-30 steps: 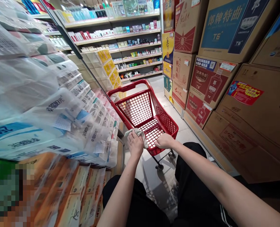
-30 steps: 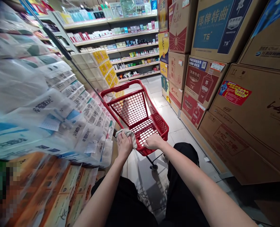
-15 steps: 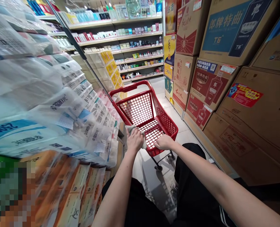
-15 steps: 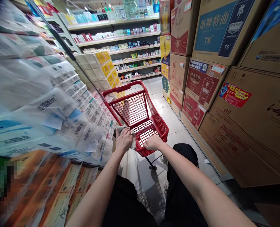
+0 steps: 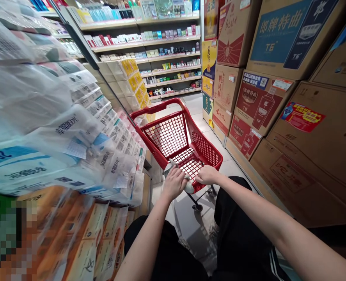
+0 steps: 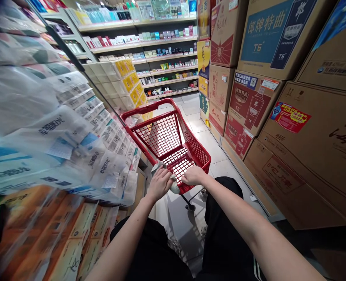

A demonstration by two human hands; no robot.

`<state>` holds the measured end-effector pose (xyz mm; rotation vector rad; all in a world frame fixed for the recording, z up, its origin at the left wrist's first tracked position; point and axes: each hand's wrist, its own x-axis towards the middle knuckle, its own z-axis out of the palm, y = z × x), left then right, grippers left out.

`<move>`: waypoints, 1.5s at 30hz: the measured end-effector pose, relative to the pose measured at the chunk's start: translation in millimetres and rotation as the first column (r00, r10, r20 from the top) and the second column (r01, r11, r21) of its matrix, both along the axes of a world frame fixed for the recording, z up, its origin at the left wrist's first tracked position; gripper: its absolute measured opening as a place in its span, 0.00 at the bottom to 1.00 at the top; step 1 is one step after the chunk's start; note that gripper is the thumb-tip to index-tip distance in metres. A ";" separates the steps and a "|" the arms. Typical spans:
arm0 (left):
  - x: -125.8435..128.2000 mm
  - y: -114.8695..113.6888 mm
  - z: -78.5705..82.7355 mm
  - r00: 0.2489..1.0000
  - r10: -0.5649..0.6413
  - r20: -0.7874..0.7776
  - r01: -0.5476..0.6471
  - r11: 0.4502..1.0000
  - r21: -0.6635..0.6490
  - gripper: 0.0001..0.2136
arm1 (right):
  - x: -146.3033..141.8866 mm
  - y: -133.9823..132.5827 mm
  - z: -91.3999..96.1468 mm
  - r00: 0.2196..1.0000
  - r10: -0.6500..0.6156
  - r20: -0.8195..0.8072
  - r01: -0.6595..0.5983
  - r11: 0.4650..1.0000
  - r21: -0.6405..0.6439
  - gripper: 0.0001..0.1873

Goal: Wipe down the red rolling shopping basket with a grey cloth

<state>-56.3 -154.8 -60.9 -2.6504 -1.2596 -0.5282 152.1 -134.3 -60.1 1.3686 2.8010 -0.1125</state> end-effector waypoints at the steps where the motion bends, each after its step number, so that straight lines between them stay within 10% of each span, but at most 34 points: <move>1: -4.5 5.1 3.0 1.000 -0.018 -0.009 0.018 1.000 -0.007 0.07 | 0.8 -1.3 -0.1 1.000 0.008 -0.001 -0.008 1.000 0.005 0.27; 9: -32.8 56.5 15.7 0.989 0.150 0.001 -0.150 0.989 0.022 0.09 | 1.1 -2.7 -1.4 1.000 0.023 0.000 -0.023 1.000 0.005 0.26; 22: 9.0 19.7 4.1 0.988 0.137 0.065 -0.139 0.990 0.032 0.09 | 25.0 24.7 4.3 0.953 -0.304 0.020 0.302 0.936 -0.183 0.27; 32: -31.0 59.3 11.6 0.968 0.239 0.072 -0.243 0.968 0.057 0.09 | 10.1 22.1 5.7 0.933 -0.361 0.014 0.354 0.906 -0.231 0.25; 45: 2.7 7.6 5.0 0.998 0.054 0.043 -0.054 0.999 -0.002 0.10 | 11.6 17.4 2.9 0.905 -0.425 0.011 0.419 0.887 -0.195 0.24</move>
